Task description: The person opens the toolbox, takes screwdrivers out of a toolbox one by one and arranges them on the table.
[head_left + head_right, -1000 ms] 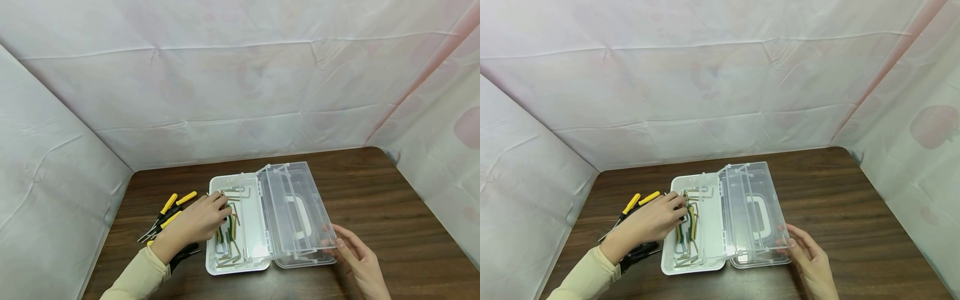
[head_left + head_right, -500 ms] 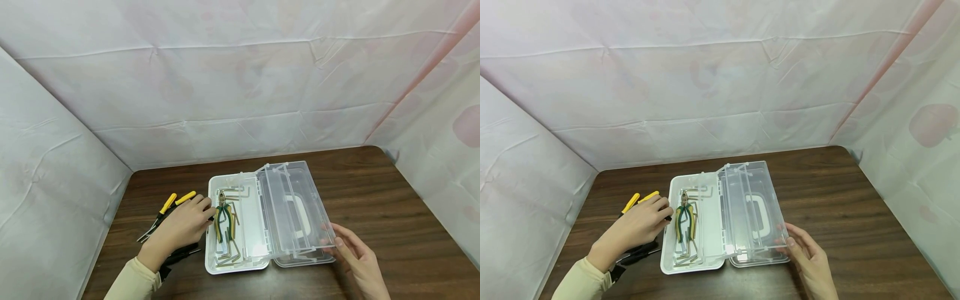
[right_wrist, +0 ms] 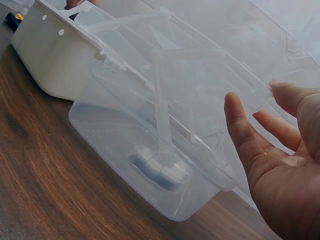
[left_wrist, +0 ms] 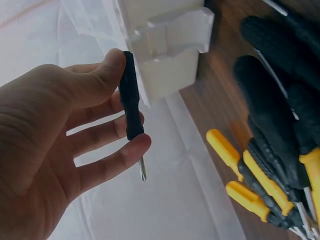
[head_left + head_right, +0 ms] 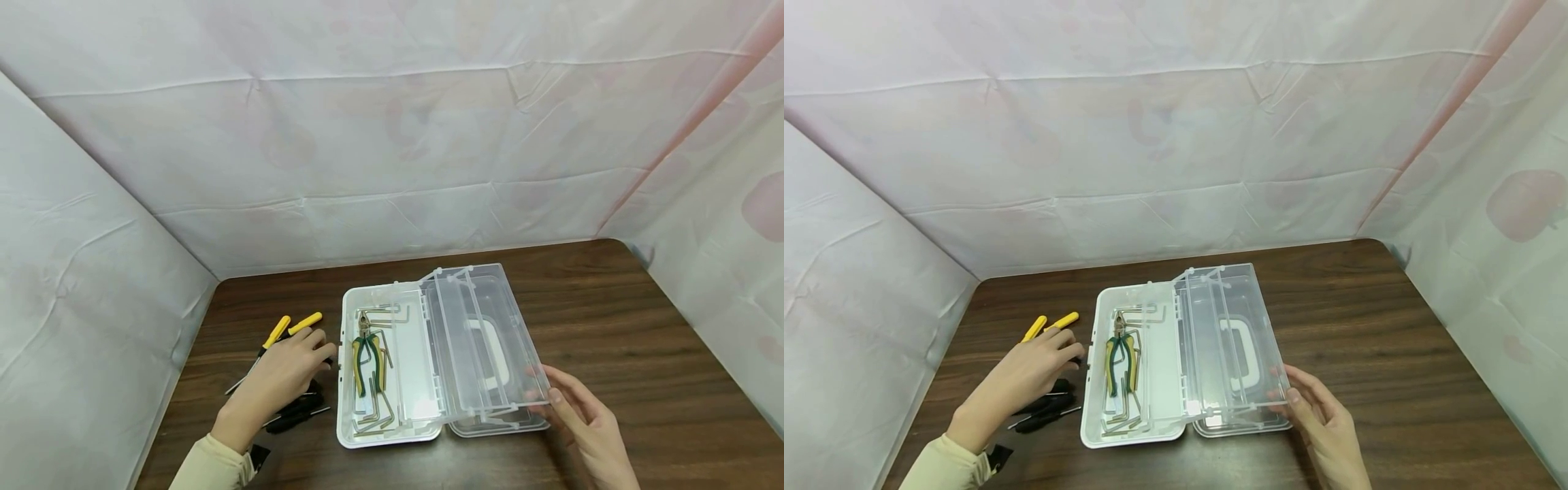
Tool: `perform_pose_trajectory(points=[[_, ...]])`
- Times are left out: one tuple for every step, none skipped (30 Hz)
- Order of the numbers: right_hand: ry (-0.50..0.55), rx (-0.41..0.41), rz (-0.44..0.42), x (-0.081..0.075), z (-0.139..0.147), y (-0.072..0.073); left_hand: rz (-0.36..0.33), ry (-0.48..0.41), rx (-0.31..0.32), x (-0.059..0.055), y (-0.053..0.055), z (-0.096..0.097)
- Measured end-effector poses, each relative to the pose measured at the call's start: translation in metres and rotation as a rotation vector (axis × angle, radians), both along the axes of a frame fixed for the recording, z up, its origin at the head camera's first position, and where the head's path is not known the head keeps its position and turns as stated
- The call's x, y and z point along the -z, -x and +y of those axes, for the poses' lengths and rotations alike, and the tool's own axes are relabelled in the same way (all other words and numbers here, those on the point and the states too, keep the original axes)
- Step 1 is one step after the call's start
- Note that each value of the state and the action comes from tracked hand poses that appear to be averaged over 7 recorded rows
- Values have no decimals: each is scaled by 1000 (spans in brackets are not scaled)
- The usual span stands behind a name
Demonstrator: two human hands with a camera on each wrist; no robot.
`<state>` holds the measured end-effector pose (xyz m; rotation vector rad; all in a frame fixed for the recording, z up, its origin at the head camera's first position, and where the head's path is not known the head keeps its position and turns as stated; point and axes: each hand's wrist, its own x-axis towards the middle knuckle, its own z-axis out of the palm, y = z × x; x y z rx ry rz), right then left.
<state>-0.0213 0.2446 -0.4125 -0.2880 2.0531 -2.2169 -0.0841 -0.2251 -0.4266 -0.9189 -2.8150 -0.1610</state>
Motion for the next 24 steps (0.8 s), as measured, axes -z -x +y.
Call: perform_pose_trajectory(points=[[2,-1,-1,0,0,0,-4,-4,-7,2,-1,-1],[-3,-1,-5,0,0,0,-3,-4,-14,4,-1,-3],[-8,1,-10,0,0,0,0,-4,-21,5,-2,-4],[-12,3,-15,0,0,0,5,-1,-27,7,-2,-6],[-12,2,-16,0,0,0,10,0,-36,9,-2,-8],[-11,0,-15,0,0,0,13,0,-44,11,-3,-9],[-13,-1,-14,0,0,0,15,0,-52,13,-4,-11],[-15,4,-17,0,0,0,14,3,-60,15,-4,-12],[-8,-1,-9,0,0,0,6,2,-71,17,-5,-13],[1,-8,-1,1,1,0,-1,1,-80,19,-6,-15],[4,-8,1,0,0,0,-11,0,-91,21,-7,-16],[4,-7,-2,0,0,0,-21,0,-100,23,-8,-18],[1,-2,-8,0,0,0,-31,-1,-110,25,-9,-19],[3,-4,-9,-1,0,0,-41,-3,-118,27,-10,-21],[-3,-3,-12,-1,1,-1,-48,-5,-125,29,-11,-22],[-11,2,-21,-2,1,-1,-53,-7,-131,31,-12,-23],[-23,11,-31,-2,0,-1,-58,-8,-137,33,-12,-24],[-32,19,-41,-3,0,-1,-62,-9,-143,36,-13,-26],[-43,25,-49,-3,0,-1,-66,-11,-147,37,-13,-27],[-50,30,-54,-3,0,-1,-70,-14,-151,39,-13,-27],[-60,37,-63,-4,0,-1,-74,-15,-156,40,-14,-28],[-64,40,-66,-4,0,-1,-79,-16,-160,42,-14,-29],[-63,40,-67,-4,0,-1,-85,-17,-163,43,-14,-30],[-63,39,-65,-4,0,-1,-91,-20,-164,44,-14,-30]])
